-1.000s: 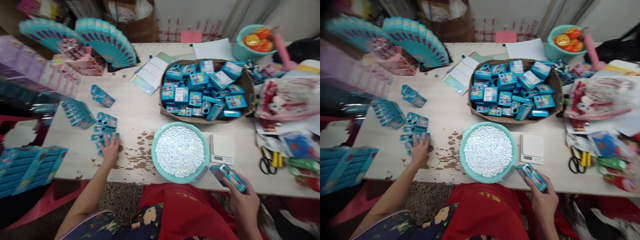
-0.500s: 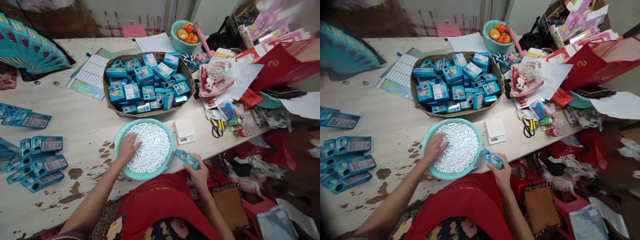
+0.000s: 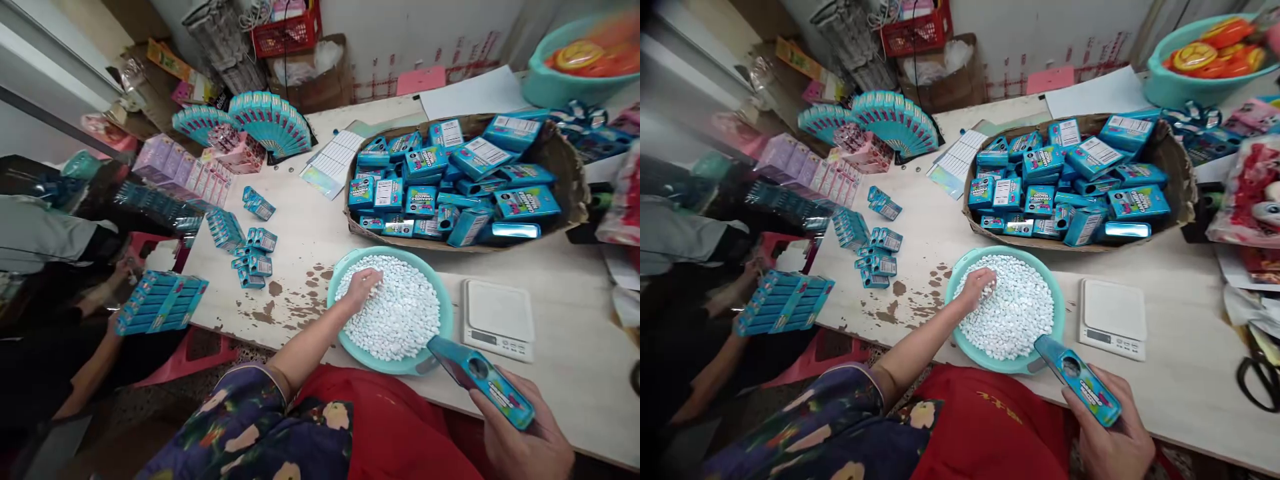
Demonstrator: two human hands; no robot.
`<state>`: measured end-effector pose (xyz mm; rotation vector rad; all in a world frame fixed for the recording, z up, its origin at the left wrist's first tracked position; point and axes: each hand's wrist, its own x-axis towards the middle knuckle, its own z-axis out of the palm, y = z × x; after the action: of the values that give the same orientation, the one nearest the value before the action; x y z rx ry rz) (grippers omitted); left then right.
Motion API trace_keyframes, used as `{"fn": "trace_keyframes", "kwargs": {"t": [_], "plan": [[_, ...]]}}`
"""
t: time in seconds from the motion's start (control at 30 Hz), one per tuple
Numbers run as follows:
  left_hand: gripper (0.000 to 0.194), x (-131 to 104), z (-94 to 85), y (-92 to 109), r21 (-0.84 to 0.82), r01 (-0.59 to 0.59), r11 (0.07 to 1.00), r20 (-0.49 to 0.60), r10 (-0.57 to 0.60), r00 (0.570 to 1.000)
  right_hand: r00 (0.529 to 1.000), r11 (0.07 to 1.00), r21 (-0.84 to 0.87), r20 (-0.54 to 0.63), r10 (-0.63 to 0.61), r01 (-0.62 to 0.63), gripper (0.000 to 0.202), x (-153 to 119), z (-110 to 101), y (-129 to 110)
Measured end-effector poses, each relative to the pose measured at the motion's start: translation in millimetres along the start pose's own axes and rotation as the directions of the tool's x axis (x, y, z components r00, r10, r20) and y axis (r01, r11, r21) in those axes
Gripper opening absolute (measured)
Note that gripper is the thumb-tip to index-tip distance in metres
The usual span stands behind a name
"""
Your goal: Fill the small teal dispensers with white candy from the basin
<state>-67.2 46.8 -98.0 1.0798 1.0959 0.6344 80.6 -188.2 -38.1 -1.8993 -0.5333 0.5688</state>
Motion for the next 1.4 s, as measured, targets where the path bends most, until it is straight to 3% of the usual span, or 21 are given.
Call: {"fn": "trace_keyframes", "kwargs": {"t": [0.07, 0.17, 0.27, 0.37, 0.47, 0.53, 0.63, 0.7, 1.0, 1.4], "plan": [[0.033, 2.7, -4.8, 6.1, -0.309, 0.213, 0.927, 0.072, -0.2, 0.977, 0.997, 0.998, -0.022, 0.03, -0.065, 0.066, 0.049, 2.9, 7.9, -6.3], [0.032, 8.4, -9.0, 10.0, -0.469, 0.41, 0.782, 0.153, -0.385, 0.91, 0.979, 0.98, -0.053, 0.083, -0.188, 0.192, 0.042, 7.8, 25.9, -14.4], [0.031, 4.6, -6.8, 20.8, -0.494, 0.439, 0.75, 0.198, -0.395, 0.897, 0.967, 0.972, -0.04, 0.119, -0.227, 0.233, 0.038, 10.7, 42.8, -19.4], [0.032, -12.7, 2.3, 45.6, -0.535, 0.436, 0.724, 0.265, -0.346, 0.9, 0.956, 0.967, -0.009, 0.147, -0.252, 0.256, 0.035, 11.3, 55.7, -22.2], [0.031, -36.8, 17.4, 71.5, -0.547, 0.373, 0.75, 0.272, -0.262, 0.926, 0.948, 0.962, 0.019, 0.162, -0.273, 0.274, 0.034, 9.8, 66.3, -26.0], [0.03, -50.6, 29.3, 80.5, -0.543, 0.258, 0.799, 0.206, -0.171, 0.964, 0.938, 0.954, 0.027, 0.176, -0.299, 0.299, 0.033, 8.3, 72.2, -29.6], [0.029, -61.0, 44.3, 79.6, -0.505, 0.059, 0.861, 0.065, -0.03, 0.997, 0.928, 0.946, 0.028, 0.185, -0.323, 0.323, 0.032, 6.8, 78.3, -33.9], [0.031, -61.9, 49.8, 75.2, -0.474, -0.007, 0.881, 0.02, 0.018, 1.0, 0.93, 0.947, 0.019, 0.184, -0.317, 0.319, 0.033, 6.9, 80.7, -34.4], [0.036, -59.6, 56.5, 69.0, -0.392, -0.167, 0.905, -0.029, 0.17, 0.985, 0.935, 0.955, -0.001, 0.206, -0.29, 0.297, 0.036, 12.2, 84.8, -33.8], [0.042, -54.6, 61.4, 67.5, -0.353, -0.185, 0.917, -0.044, 0.181, 0.982, 0.929, 0.952, -0.006, 0.221, -0.298, 0.306, 0.036, 15.8, 89.0, -32.8]]}}
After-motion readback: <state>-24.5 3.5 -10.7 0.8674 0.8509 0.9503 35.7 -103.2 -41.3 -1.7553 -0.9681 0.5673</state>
